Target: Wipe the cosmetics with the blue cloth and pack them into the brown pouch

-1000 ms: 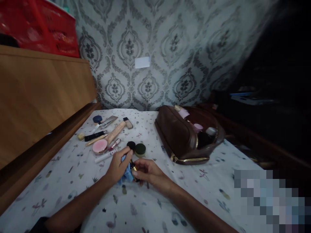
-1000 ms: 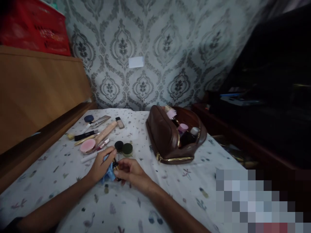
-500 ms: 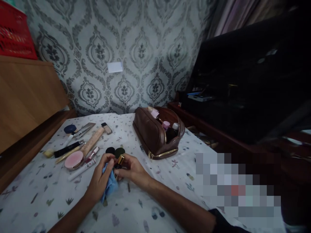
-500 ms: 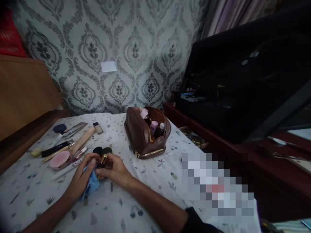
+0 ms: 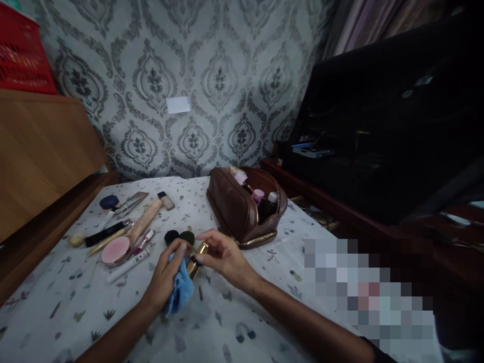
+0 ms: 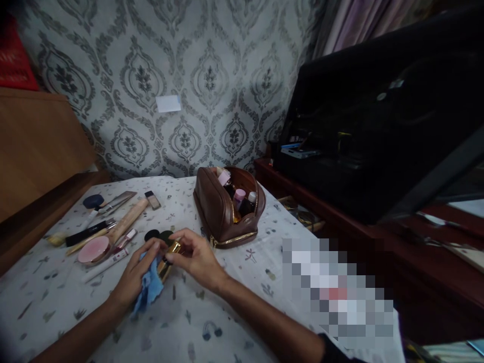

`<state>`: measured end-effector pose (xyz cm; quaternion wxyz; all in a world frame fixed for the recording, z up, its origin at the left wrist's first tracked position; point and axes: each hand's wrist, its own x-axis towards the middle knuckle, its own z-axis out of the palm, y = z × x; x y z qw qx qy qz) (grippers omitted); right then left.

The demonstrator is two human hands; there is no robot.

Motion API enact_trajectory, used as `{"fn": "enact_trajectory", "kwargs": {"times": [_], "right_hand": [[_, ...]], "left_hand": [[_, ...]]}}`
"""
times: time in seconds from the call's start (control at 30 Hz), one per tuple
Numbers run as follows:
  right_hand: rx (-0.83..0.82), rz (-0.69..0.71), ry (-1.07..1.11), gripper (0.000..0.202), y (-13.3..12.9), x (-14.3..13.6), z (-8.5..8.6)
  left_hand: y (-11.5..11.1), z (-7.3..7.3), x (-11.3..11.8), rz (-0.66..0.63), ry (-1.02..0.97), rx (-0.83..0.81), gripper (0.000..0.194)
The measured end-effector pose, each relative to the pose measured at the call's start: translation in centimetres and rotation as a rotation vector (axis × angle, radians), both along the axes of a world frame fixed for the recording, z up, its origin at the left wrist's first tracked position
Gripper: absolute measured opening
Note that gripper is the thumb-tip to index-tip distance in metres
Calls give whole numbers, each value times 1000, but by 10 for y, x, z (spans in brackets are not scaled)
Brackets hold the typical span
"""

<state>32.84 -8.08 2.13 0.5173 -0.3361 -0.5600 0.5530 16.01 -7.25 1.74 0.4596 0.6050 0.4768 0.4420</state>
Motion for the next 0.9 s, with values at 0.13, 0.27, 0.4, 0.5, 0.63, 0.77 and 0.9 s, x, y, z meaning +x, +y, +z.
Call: {"fn": "enact_trajectory", "kwargs": {"times": [0.13, 0.27, 0.4, 0.5, 0.63, 0.77, 0.9], "right_hand": [[95, -145, -184, 39, -11, 44, 42], [344, -531, -316, 35, -14, 96, 93], [541, -837, -446, 33, 0, 136, 116], [576, -831, -675, 31, 13, 153, 111], [535, -660, -976, 22, 22, 164, 94], [499, -506, -1185, 22, 26, 170, 82], [446, -443, -1390, 22, 27, 173, 75]], "left_hand": [[6, 20, 28, -199, 24, 59, 38], [12, 41, 67, -436, 247, 307, 34], [14, 49, 115, -554, 732, 501, 57], [14, 49, 141, -585, 1021, 470, 65], [13, 48, 149, -624, 1114, 458, 53], [15, 40, 146, -616, 1115, 475, 46], [16, 29, 146, -580, 1081, 528, 41]]}}
